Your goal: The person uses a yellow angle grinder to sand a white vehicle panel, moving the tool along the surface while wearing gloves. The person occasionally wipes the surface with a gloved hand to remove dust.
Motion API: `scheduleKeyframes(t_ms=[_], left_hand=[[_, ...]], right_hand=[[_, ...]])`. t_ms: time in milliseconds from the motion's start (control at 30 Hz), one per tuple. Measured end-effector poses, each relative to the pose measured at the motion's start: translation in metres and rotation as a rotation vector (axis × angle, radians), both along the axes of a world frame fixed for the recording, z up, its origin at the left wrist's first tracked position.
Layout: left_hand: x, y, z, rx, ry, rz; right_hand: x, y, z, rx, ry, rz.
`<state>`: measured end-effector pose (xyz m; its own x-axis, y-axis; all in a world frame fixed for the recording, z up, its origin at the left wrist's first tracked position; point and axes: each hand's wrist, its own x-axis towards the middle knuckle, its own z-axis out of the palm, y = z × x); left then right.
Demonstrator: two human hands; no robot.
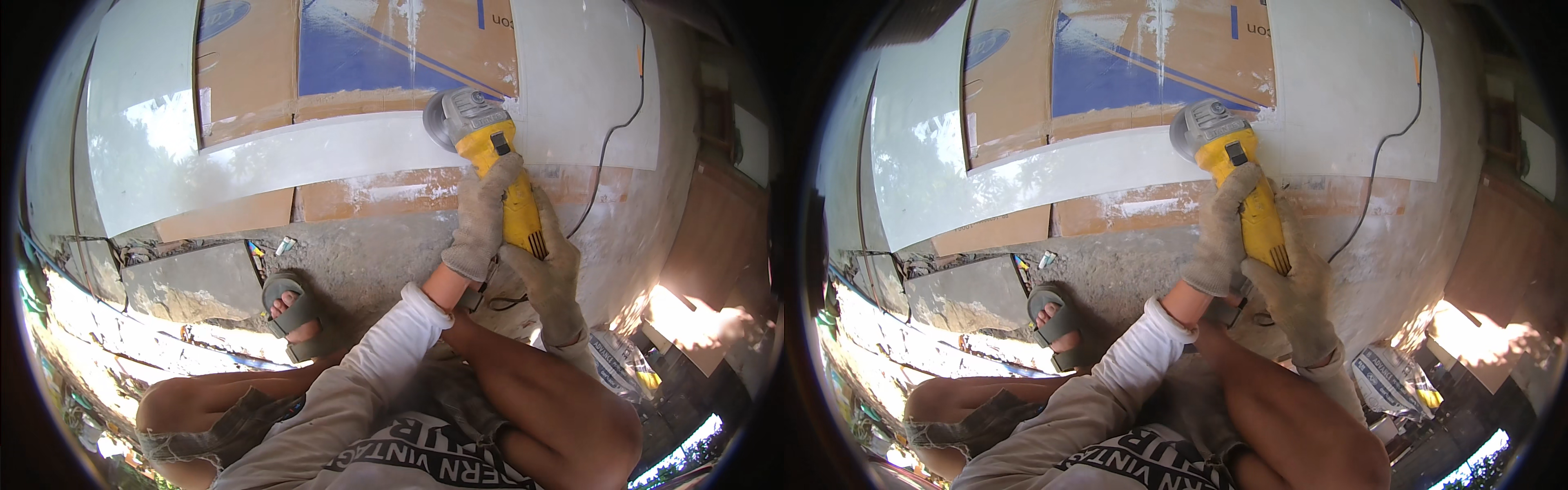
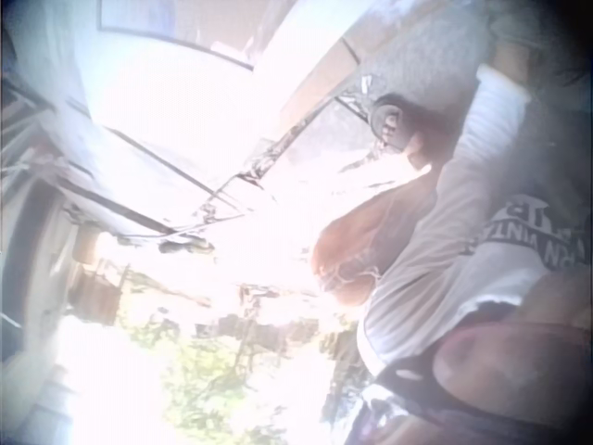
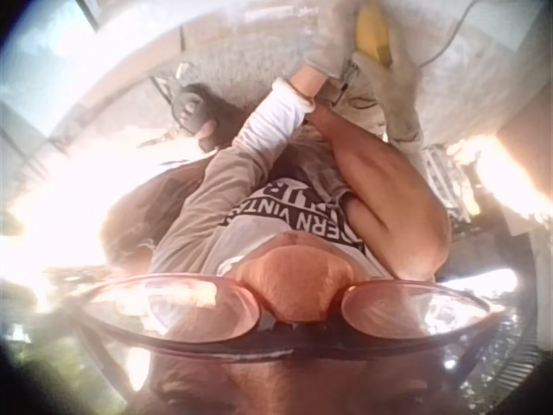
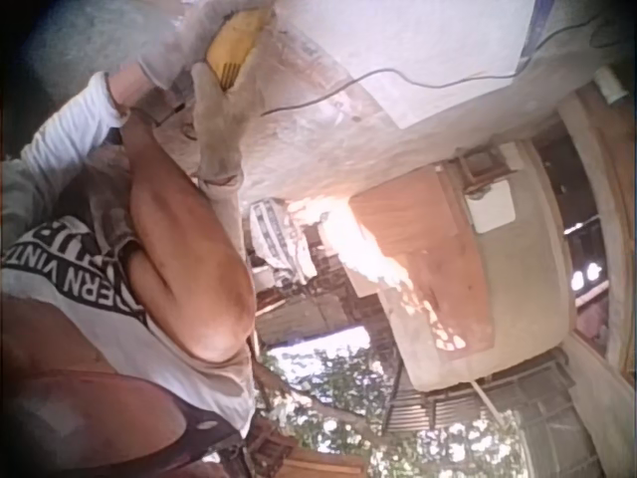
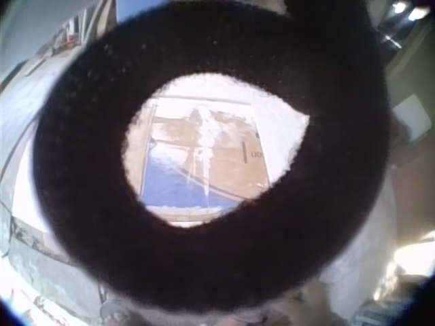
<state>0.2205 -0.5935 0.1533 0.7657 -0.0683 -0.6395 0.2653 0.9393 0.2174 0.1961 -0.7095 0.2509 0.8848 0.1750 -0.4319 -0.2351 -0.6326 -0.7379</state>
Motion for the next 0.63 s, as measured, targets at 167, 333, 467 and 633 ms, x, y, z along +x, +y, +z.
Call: scheduleKeyframes(t_ms=[167, 333, 467, 633], left_hand=[[0.003, 0.006, -0.002, -0.002, -0.027, 0.031], [0.004, 0.002, -0.002, 0.009, -0.025, 0.0], [0.005, -0.002, -0.005, 0.023, -0.039, -0.03], [0.009, -0.008, -0.004, 0.005, -0.042, -0.046]], right_hand=[[0.001, 0.006, -0.009, -0.045, -0.033, -0.016], [0.001, 0.001, -0.01, -0.045, -0.041, -0.036], [0.001, -0.005, -0.01, -0.115, -0.03, -0.031], [0.004, -0.01, -0.011, -0.124, -0.044, -0.021]])
